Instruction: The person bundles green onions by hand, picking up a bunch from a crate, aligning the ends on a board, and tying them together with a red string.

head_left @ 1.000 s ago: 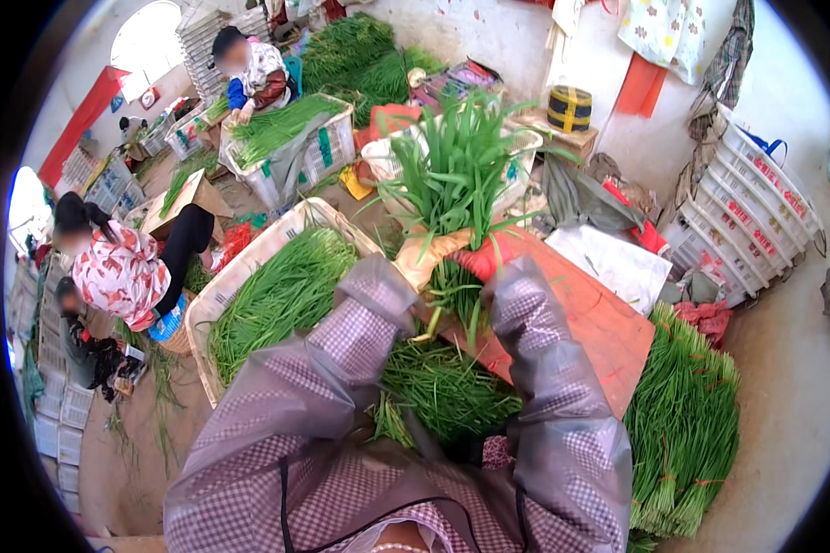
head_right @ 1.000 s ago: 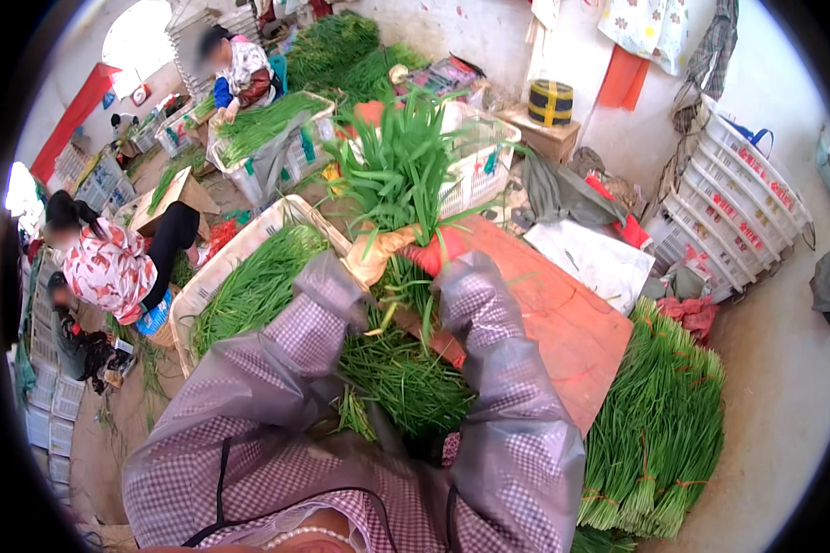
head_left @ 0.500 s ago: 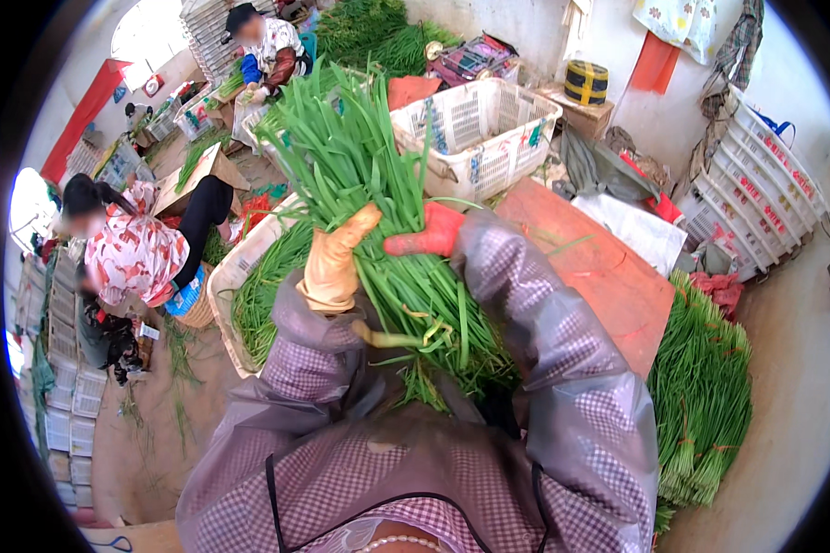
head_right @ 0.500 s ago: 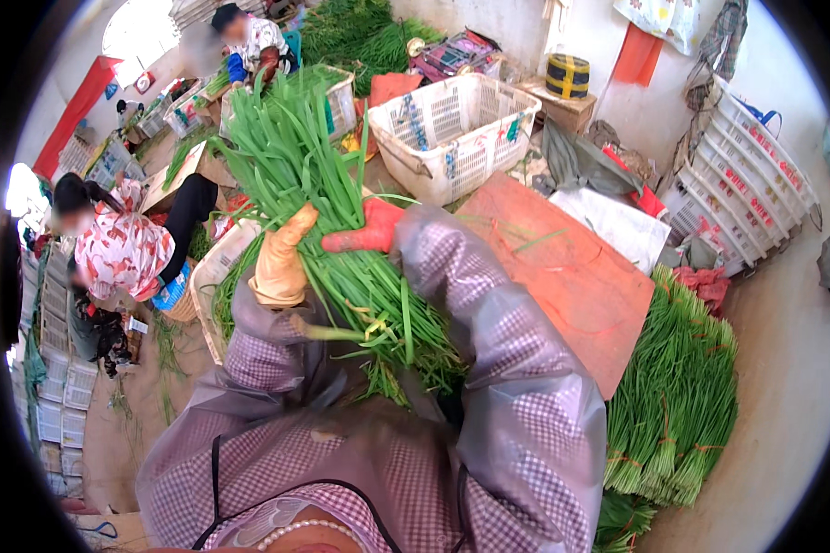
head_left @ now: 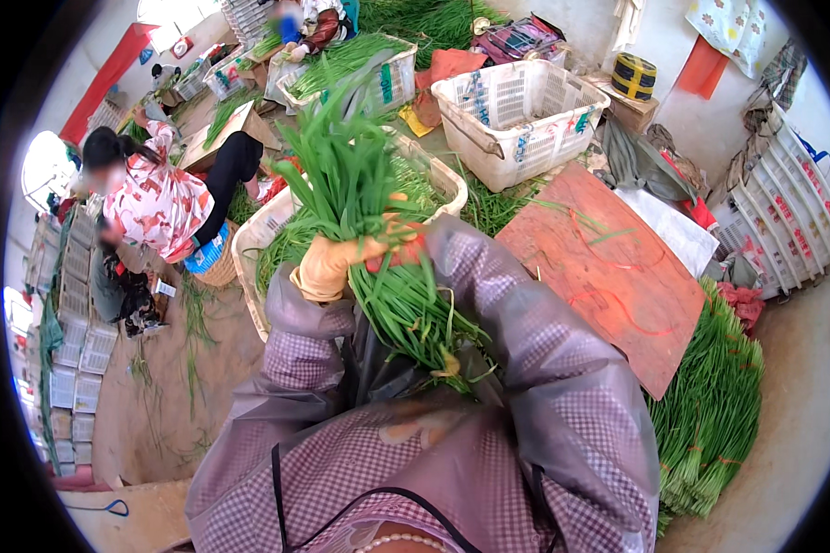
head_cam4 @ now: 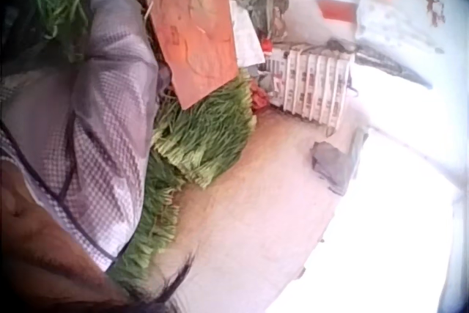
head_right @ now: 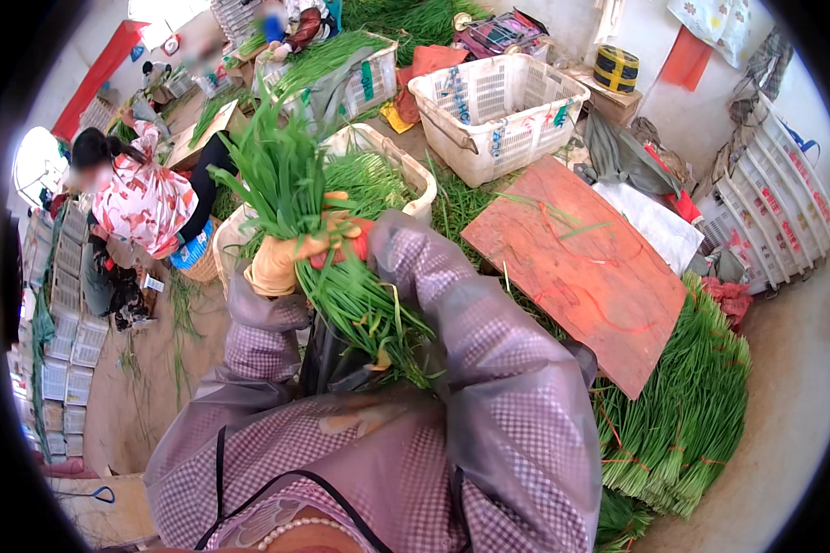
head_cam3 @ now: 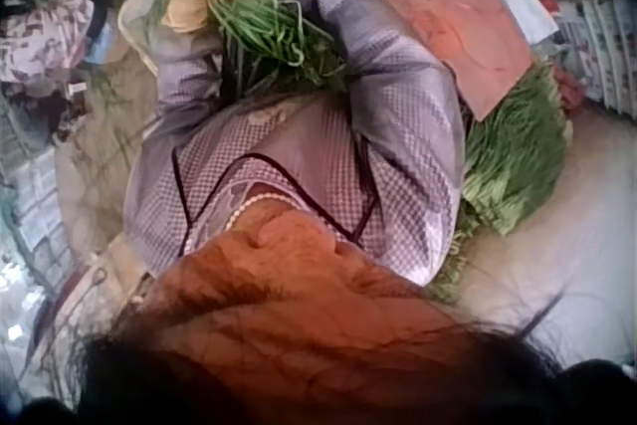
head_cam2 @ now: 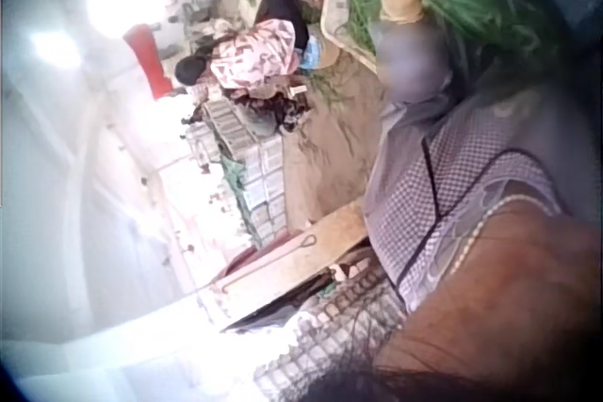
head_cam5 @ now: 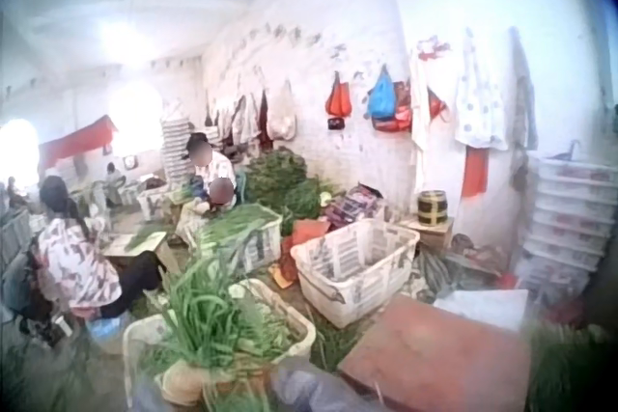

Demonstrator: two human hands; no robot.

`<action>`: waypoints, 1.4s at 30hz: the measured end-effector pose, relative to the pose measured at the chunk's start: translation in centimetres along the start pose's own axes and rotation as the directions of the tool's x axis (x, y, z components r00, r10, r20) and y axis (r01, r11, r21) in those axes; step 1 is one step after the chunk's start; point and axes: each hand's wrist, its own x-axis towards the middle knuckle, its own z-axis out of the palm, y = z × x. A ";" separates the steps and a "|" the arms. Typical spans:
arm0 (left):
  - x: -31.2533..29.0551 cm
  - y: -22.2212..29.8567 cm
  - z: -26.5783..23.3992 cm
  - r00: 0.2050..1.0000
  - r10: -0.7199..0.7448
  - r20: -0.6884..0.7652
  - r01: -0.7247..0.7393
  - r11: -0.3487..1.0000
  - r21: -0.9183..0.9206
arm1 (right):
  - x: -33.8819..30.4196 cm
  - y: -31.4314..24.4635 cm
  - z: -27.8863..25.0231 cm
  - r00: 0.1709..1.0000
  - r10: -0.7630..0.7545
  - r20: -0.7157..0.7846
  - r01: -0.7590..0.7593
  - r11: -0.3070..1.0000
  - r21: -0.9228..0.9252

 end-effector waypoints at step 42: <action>-5.1 -8.5 -19.4 0.468 0.230 -0.853 -0.635 0.759 -0.144 | -16.9 8.3 -0.4 0.381 0.729 -0.568 0.228 0.522 0.822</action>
